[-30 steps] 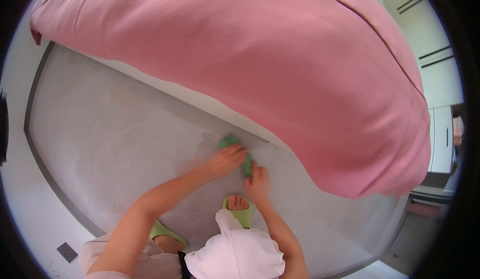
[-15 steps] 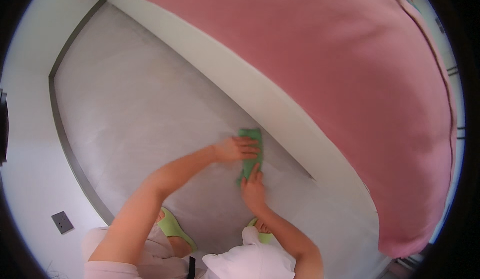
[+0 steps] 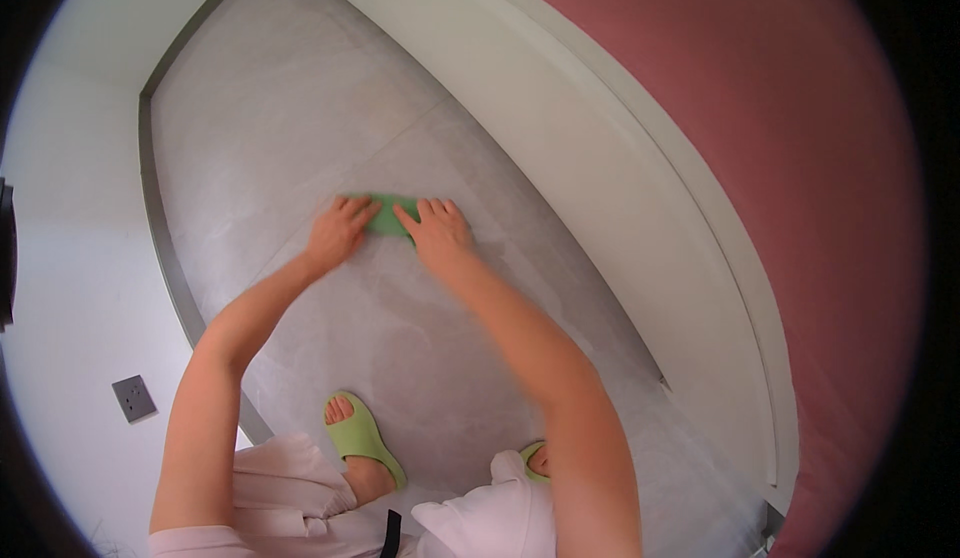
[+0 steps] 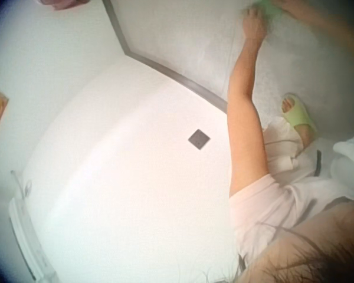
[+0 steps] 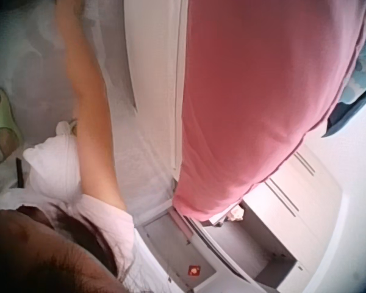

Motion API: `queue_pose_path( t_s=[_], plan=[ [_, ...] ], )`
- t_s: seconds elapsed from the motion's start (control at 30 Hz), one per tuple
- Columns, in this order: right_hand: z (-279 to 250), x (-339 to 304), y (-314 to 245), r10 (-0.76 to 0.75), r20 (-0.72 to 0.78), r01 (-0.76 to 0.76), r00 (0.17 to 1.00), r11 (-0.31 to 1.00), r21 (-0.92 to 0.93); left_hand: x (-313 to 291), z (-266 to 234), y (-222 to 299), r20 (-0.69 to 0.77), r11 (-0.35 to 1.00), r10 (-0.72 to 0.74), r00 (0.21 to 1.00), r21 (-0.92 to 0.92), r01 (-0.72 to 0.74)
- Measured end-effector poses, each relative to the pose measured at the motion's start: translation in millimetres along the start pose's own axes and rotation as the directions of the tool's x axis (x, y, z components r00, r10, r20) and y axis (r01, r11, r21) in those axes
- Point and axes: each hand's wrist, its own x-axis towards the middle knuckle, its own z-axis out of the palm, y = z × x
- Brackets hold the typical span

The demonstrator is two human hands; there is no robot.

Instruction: The person wipes the floor next to a bed and cabinets using a green cloth, then folds the cloth and continues wiping along the baseboard and doorway.

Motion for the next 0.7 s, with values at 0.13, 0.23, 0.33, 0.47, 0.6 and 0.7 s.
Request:
queue_pose_path(
  t_s=[0.13, 0.23, 0.33, 0.47, 0.6, 0.7],
  plan=[
    [-7.3, -86.4, 31.0, -0.25, -0.032, 0.252, 0.968, 0.966, 0.064, -68.7, 11.8, 95.7, 0.086, 0.961, 0.01, 0.996, -0.275, 0.014],
    [-26.1, -188.6, 54.7, -0.262, 0.147, 0.235, 0.954, 0.956, 0.178, -91.1, 38.8, 182.7, 0.148, 0.845, 0.107, 0.983, -0.535, -0.011],
    [-53.0, -311.1, 79.1, -0.071, 0.306, 0.026, 0.949, 0.989, 0.147, -82.5, 74.3, 276.7, 0.087, 0.764, 0.252, 0.964, -0.629, -0.143],
    [-88.0, -469.5, 78.5, 0.327, 0.362, -0.367, 0.873, 0.929, 0.046, -46.5, 110.1, 407.3, -0.026, 0.644, 0.416, 0.909, -0.697, -0.315],
    [-84.7, -538.5, 24.1, 0.645, 0.399, -0.693, 0.652, 0.72, -0.03, -9.4, 118.7, 465.8, -0.232, 0.613, 0.606, 0.761, -0.473, -0.633],
    [-57.3, -496.9, -7.4, 0.667, 0.28, -0.72, 0.69, 0.67, 0.181, 32.6, 114.0, 428.5, -0.147, 0.524, 0.772, 0.619, -0.405, -0.749]
  ],
)
